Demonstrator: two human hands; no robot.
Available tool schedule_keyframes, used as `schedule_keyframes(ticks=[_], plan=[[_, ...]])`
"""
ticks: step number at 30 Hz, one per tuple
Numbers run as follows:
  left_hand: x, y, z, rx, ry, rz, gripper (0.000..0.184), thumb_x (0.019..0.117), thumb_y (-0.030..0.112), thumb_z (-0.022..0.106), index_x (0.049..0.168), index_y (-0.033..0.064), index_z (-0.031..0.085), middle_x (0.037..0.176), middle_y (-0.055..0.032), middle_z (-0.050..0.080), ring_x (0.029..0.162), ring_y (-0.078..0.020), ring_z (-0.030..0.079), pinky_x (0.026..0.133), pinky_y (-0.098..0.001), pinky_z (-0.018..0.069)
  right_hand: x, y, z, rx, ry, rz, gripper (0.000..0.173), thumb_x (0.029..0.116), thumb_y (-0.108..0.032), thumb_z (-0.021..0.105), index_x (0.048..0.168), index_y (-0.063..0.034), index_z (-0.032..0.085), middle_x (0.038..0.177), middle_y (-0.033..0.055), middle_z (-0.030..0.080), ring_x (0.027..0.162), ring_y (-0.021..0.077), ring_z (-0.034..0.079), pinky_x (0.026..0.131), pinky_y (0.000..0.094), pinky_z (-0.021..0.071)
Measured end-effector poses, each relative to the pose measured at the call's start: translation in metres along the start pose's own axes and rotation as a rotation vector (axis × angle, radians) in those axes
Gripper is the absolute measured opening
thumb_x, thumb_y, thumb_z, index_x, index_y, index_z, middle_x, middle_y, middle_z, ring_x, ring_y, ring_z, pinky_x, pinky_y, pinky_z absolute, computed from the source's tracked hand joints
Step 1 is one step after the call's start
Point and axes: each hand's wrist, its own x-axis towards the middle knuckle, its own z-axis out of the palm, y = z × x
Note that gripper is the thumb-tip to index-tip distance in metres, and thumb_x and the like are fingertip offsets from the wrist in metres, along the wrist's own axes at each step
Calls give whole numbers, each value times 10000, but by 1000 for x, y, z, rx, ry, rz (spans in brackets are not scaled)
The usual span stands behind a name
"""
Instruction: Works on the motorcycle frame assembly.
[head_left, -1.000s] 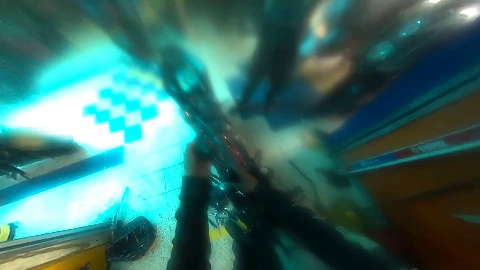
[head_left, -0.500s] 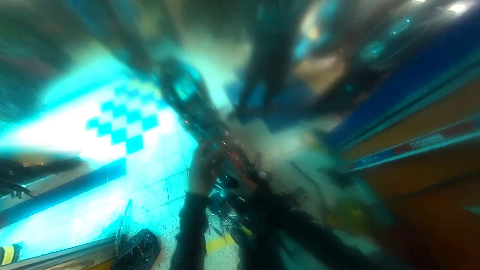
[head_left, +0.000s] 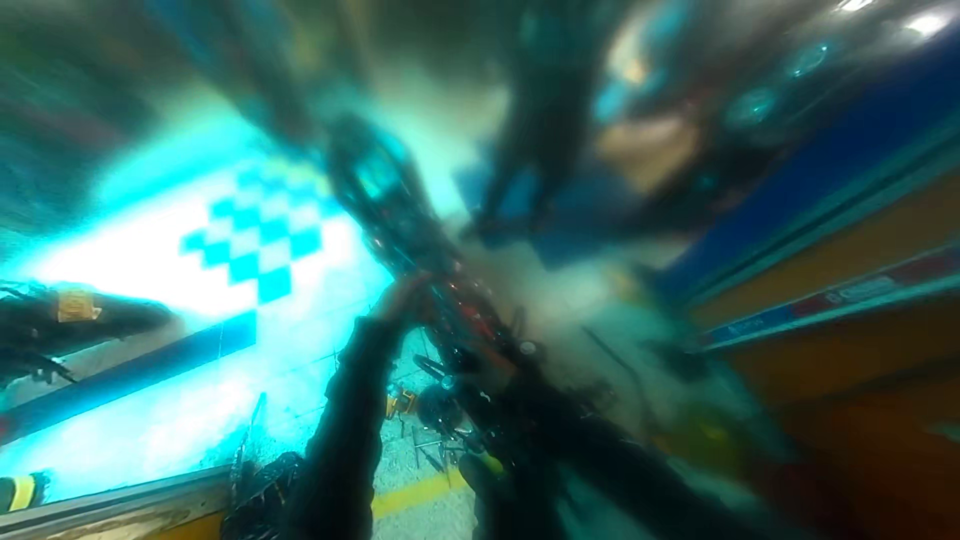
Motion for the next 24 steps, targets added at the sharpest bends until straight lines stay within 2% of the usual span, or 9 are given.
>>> schedule_keyframes(ticks=[3,5,8,11,13,15,18,20,24], plan=[[-9,29,15,655,-61,81,358,1114,253,423,1239,3,646,882,-107,702,735,-163,670,730,-342,574,-1,-2,2,-50,59,-65,930,813,-366,861,1576,-124,386,1521,160,503,1390,310,501,1151,515,418],[-24,45,30,1144,-43,176,340,1103,292,466,1274,67,657,1105,-131,717,996,-246,694,930,-489,542,-1,-9,6,-104,178,-126,979,830,-473,819,1603,-117,335,1583,171,426,1442,334,440,1166,526,403],[-45,29,40,1584,91,566,214,1022,258,618,1186,207,745,1220,-83,706,1167,-306,648,974,-589,493,-9,-52,-5,42,364,-211,631,955,-356,721,1492,-102,508,1448,132,569,1296,257,586,1080,482,501],[-59,1,20,1431,-1,871,232,969,335,685,1157,221,759,1465,-108,566,1443,-373,418,1161,-641,311,-16,-98,-37,125,267,-283,301,992,-96,650,1274,9,644,1137,175,714,1030,260,700,946,472,560],[-75,-9,5,1288,-68,867,315,974,477,631,1184,280,759,1585,-45,443,1536,-339,255,1231,-615,215,-9,-107,-52,77,124,-331,276,985,-51,625,1243,30,676,1169,186,713,1095,264,687,1014,452,530],[-88,-14,-9,1222,-59,841,309,973,524,596,1050,303,798,1613,31,411,1566,-296,185,1260,-587,173,1,-107,-54,6,73,-319,243,1028,-134,594,1191,9,704,1167,180,696,1102,270,665,1023,463,506],[-99,-11,-28,1337,114,791,412,1005,523,534,972,225,815,1558,-6,489,1532,-321,270,1235,-599,201,20,-91,-46,30,134,-299,284,1028,-269,616,1101,-21,732,1124,148,700,1064,253,671,994,480,527],[-96,-1,-31,1502,285,642,494,1049,524,436,1072,193,802,1529,-50,526,1506,-357,322,1213,-620,214,20,-88,-44,25,127,-318,289,1026,-282,615,1077,-27,743,1080,133,713,1023,239,681,962,481,539],[-55,21,-17,1380,248,445,555,1103,459,326,1247,103,726,1439,-158,592,1426,-375,449,1176,-609,301,6,-103,-40,-23,-21,-295,329,1095,-269,481,1264,-67,678,1093,89,739,1013,208,703,965,509,535]])
